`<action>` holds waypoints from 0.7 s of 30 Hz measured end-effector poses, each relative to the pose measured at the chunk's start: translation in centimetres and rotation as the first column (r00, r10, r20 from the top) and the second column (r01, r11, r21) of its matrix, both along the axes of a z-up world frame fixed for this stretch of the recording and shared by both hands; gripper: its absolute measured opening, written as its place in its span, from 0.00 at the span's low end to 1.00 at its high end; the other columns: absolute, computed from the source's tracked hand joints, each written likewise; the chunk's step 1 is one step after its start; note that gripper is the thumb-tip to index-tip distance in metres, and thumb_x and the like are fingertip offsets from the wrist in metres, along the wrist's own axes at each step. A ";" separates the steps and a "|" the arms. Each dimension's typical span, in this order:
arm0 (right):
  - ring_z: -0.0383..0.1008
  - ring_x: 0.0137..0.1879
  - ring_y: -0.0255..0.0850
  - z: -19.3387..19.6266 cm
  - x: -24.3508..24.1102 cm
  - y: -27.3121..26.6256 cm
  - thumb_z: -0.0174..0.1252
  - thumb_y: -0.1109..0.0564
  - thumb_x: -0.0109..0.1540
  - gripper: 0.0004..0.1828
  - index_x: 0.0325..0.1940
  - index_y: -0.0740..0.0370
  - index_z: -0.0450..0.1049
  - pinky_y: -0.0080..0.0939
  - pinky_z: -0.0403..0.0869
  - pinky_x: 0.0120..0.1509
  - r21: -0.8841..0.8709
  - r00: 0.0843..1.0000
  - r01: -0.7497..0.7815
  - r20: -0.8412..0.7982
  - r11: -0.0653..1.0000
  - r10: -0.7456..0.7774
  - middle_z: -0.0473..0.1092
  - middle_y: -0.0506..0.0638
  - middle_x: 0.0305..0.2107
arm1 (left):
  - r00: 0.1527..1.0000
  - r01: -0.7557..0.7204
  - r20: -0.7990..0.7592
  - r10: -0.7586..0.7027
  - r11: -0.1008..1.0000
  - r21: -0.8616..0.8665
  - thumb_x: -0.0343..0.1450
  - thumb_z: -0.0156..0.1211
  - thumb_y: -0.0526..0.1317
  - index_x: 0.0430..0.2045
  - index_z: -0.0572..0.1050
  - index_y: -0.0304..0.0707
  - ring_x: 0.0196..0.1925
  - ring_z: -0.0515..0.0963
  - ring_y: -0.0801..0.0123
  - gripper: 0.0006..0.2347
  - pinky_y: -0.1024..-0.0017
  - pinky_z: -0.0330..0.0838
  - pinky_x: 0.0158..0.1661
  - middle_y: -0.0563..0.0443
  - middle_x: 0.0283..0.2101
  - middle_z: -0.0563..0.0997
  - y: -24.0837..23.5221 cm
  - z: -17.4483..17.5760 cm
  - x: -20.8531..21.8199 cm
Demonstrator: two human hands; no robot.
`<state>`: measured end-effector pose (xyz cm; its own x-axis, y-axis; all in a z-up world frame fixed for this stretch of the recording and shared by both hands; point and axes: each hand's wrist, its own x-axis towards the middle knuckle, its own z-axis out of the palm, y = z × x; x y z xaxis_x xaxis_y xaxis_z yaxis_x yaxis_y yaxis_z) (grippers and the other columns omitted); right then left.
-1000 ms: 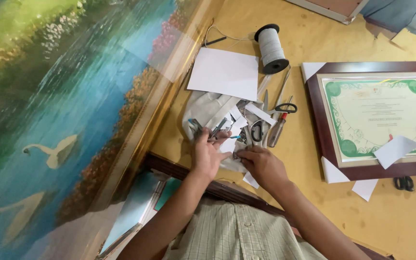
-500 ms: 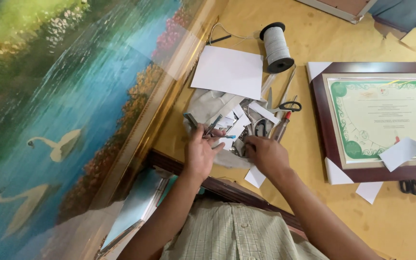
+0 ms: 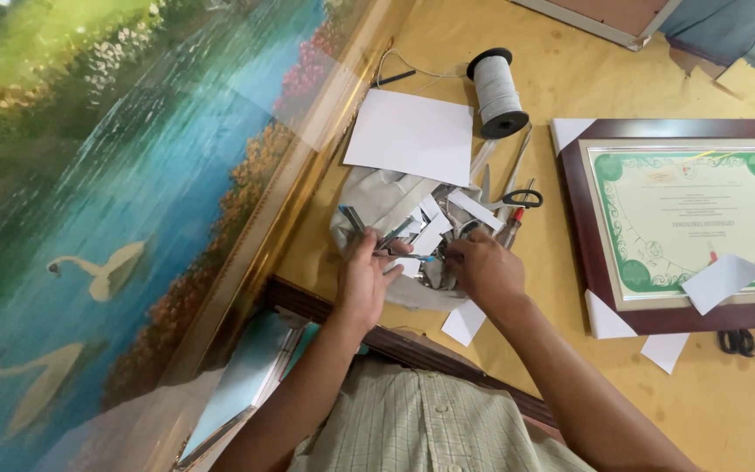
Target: Finishing the back of framed certificates by applying backing paper, tape, and fasteners using scissors and a utility knife.
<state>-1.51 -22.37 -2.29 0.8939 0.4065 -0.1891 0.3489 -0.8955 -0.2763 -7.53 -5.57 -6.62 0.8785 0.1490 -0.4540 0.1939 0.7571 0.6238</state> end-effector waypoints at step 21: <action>0.72 0.34 0.42 -3.0 1.3 -1.1 0.51 0.41 0.51 0.12 0.35 0.38 0.74 0.42 0.73 0.37 0.086 0.989 -0.067 0.137 0.994 0.054 0.67 0.44 0.23 | 0.999 0.038 -0.001 -0.038 0.999 -0.002 0.71 0.34 0.52 0.25 0.59 0.53 0.51 0.70 0.54 0.10 0.42 0.38 0.55 0.41 0.32 0.77 0.2 -0.6 0.9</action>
<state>-0.26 -23.44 -5.33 0.8819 0.4705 -0.0295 0.4409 -0.8452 -0.3021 -6.64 -5.39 -7.25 0.8828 0.1145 -0.4555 0.2237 0.7503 0.6221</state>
